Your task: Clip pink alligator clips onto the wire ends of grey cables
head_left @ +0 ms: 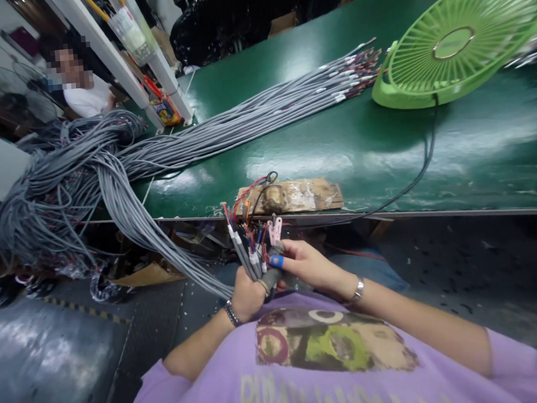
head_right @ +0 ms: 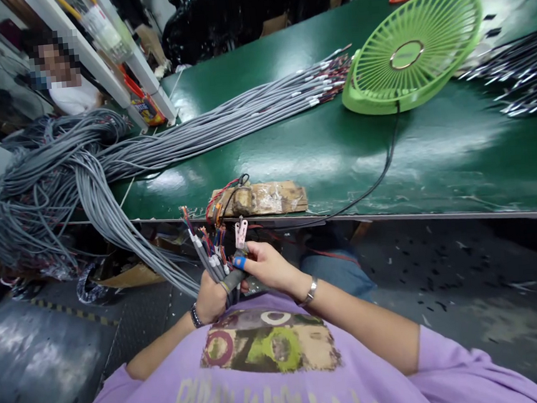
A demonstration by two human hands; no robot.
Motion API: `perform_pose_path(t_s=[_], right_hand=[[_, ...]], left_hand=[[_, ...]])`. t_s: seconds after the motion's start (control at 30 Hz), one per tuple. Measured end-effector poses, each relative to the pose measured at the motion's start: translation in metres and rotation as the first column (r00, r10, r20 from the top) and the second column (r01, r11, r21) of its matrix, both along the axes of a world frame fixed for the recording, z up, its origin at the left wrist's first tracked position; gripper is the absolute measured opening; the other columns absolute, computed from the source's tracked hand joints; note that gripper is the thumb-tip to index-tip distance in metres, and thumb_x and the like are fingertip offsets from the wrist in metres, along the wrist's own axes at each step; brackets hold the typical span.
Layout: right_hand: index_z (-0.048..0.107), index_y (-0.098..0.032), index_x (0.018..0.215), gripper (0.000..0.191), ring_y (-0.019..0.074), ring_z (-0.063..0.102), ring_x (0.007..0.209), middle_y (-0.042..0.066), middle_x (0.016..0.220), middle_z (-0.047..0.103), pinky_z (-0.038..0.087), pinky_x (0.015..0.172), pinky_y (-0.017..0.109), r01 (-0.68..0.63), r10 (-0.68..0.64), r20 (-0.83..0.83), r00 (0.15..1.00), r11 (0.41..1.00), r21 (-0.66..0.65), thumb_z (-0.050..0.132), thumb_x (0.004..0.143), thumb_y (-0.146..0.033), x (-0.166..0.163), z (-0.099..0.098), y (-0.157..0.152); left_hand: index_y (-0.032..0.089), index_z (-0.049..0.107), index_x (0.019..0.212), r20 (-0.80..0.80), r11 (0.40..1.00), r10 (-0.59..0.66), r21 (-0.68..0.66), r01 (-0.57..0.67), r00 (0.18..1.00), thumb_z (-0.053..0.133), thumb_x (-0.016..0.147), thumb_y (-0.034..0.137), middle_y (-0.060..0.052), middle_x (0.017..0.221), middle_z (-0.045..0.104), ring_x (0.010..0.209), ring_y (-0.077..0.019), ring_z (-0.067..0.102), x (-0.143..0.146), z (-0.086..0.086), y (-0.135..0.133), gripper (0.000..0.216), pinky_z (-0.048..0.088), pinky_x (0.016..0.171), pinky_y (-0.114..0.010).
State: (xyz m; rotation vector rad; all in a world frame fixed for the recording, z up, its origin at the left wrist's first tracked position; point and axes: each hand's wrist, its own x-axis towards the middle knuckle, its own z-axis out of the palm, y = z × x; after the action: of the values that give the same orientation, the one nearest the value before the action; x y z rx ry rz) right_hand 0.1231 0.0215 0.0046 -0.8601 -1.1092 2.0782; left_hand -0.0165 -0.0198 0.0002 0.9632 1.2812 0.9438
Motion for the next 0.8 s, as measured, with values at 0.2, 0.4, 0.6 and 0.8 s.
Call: perform_pose_path(t_s=[0.2, 0.4, 0.6, 0.8], right_hand=[[0.048, -0.021, 0.072, 0.039, 0.0135, 0.056, 0.047, -0.004, 0.052, 0.061, 0.046, 0.052, 0.029, 0.07, -0.07, -0.012, 0.997, 0.997, -0.017, 0.074, 0.066, -0.05, -0.002, -0.007, 0.001], [0.05, -0.02, 0.071, 0.044, 0.0124, 0.053, 0.052, -0.004, 0.056, 0.059, 0.042, 0.054, 0.026, 0.134, -0.135, 0.086, 0.987, 0.991, 0.019, 0.074, 0.064, -0.057, 0.003, -0.011, -0.001], [0.051, -0.019, 0.064, 0.05, 0.01, 0.045, 0.051, -0.006, 0.053, 0.051, 0.039, 0.053, 0.025, 0.125, -0.13, 0.111, 0.985, 0.991, 0.05, 0.077, 0.056, -0.061, 0.008, -0.013, 0.001], [0.055, -0.017, 0.066, 0.048, 0.0083, 0.042, 0.053, -0.004, 0.057, 0.051, 0.037, 0.053, 0.023, 0.08, -0.081, 0.082, 0.993, 0.997, 0.01, 0.077, 0.058, -0.06, 0.019, -0.011, 0.005]], left_hand=[[0.015, 0.064, 0.057, 0.102, 0.975, 0.222, -0.047, -0.218, 0.97, 0.078, 0.061, 0.049, -0.004, 0.048, 0.064, 0.051, -0.0196, 0.065, 0.001, -0.003, 0.001, 0.037, 0.054, 0.053, -0.03], [0.016, 0.06, 0.054, 0.168, 0.947, 0.318, -0.095, -0.306, 0.933, 0.083, 0.052, 0.045, -0.002, 0.044, 0.06, 0.049, -0.019, 0.064, 0.007, 0.006, 0.005, 0.037, 0.054, 0.052, -0.031], [0.016, 0.06, 0.056, 0.193, 0.949, 0.312, -0.1, -0.298, 0.93, 0.083, 0.052, 0.045, -0.001, 0.042, 0.058, 0.048, -0.0175, 0.062, 0.004, 0.007, 0.007, 0.037, 0.053, 0.051, -0.029], [0.015, 0.06, 0.056, 0.173, 0.965, 0.247, -0.133, -0.226, 0.953, 0.082, 0.051, 0.049, -0.001, 0.043, 0.058, 0.04, -0.0137, 0.054, 0.003, 0.01, 0.007, 0.041, 0.048, 0.046, -0.028]])
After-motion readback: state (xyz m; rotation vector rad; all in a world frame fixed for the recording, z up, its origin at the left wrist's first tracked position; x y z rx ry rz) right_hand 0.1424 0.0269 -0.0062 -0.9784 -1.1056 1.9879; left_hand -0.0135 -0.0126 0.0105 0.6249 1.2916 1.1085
